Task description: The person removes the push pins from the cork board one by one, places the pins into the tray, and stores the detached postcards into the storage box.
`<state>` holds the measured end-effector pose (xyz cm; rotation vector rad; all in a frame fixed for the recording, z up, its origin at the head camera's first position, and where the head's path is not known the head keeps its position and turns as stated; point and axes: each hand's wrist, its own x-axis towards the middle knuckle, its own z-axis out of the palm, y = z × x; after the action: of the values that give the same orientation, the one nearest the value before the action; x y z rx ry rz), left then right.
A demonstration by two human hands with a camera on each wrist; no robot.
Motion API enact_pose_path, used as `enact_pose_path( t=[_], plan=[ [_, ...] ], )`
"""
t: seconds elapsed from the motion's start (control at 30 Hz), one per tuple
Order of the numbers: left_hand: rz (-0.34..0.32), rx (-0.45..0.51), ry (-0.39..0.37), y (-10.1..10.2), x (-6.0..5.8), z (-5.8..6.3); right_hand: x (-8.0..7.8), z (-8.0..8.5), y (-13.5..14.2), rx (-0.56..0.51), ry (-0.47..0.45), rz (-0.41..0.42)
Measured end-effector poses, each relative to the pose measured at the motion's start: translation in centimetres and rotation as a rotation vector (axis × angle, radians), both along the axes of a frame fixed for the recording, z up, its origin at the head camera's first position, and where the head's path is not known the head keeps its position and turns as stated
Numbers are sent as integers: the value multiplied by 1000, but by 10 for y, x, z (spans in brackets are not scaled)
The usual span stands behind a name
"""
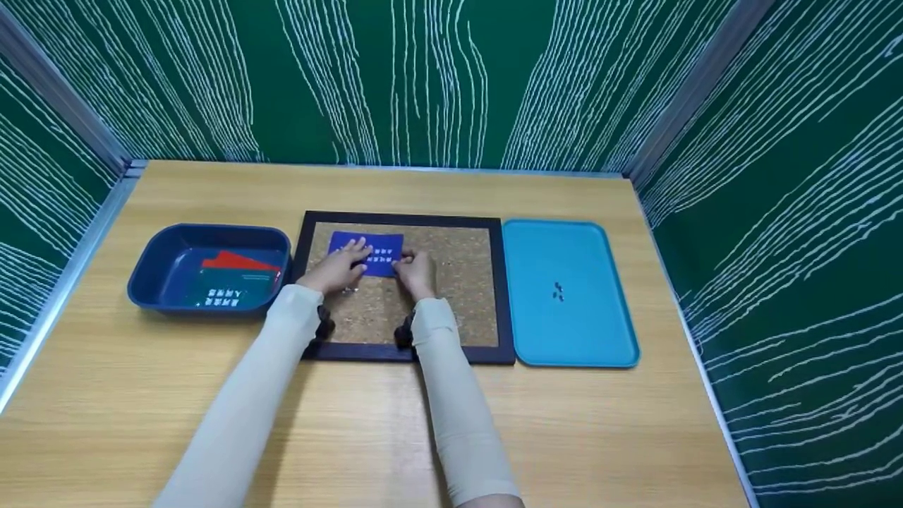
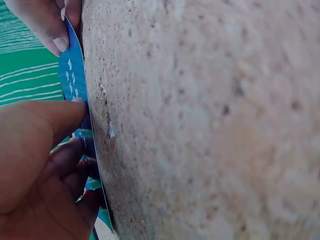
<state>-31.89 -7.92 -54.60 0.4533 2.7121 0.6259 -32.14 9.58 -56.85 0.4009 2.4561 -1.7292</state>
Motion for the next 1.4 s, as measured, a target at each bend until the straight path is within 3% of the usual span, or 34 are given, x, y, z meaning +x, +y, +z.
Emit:
enact_pose_path(
  t=[0.23, 0.47, 0.73, 1.0, 1.3, 1.4],
  plan=[
    [3, 9, -58, 2, -5, 1, 1, -2, 2, 35, 30, 2],
    [-13, 8, -44, 0, -6, -2, 2, -2, 0, 54, 41, 2],
    [42, 80, -38, -4, 0, 10, 3, -1, -1, 37, 15, 7],
    [72, 166, -15, -15, 0, 31, 2, 0, 0, -21, 8, 3],
    [74, 224, 53, -44, -2, 52, 2, -2, 1, 11, 6, 19],
    [114, 247, 48, -58, 0, 58, 1, -2, 2, 7, 4, 18]
  ],
)
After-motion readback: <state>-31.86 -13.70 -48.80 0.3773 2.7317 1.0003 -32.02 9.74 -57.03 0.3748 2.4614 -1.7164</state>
